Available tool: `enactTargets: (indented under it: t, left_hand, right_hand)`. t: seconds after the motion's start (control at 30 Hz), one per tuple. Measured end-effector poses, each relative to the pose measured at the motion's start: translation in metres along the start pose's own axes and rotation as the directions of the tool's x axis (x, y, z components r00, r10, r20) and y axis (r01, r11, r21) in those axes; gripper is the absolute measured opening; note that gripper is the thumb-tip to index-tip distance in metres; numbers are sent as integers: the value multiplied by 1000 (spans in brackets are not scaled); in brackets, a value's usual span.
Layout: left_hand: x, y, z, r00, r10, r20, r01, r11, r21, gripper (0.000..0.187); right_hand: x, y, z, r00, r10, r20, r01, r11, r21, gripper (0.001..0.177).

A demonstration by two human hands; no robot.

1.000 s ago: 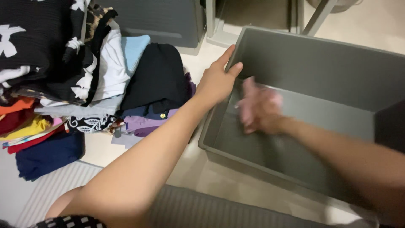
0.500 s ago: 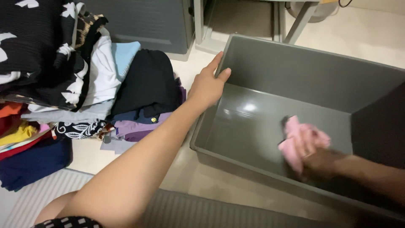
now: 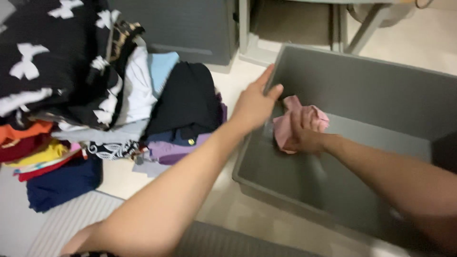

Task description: Cleaning a plastic storage drawer by wiping it down with a cloth after removing contents.

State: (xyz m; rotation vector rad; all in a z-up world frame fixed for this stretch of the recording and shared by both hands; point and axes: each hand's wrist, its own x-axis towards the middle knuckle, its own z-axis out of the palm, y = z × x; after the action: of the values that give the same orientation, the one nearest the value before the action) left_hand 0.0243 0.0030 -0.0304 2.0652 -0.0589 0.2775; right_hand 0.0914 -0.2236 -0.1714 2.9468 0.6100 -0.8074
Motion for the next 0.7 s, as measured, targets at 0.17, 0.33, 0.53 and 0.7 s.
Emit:
enactTargets:
  t: [0.17, 0.33, 0.53, 0.7]
  left_hand:
    - [-8, 23, -9, 986, -142, 85, 154, 976, -155, 67]
    - [-2, 23, -8, 992, -116, 45, 114, 993, 36, 66]
    - [-7, 26, -8, 989, -139, 50, 139, 990, 5, 63]
    - [-3, 14, -8, 986, -153, 70, 156, 986, -52, 72]
  right_hand:
    - [13, -67, -7, 985, -170, -14, 171, 981, 91, 122]
    - [-12, -97, 28, 994, -102, -31, 94, 974, -206, 126]
    - [-33, -90, 66, 739, -638, 214, 440, 699, 564, 58]
    - [-105, -146, -68, 950, -310, 46, -106, -180, 978, 53]
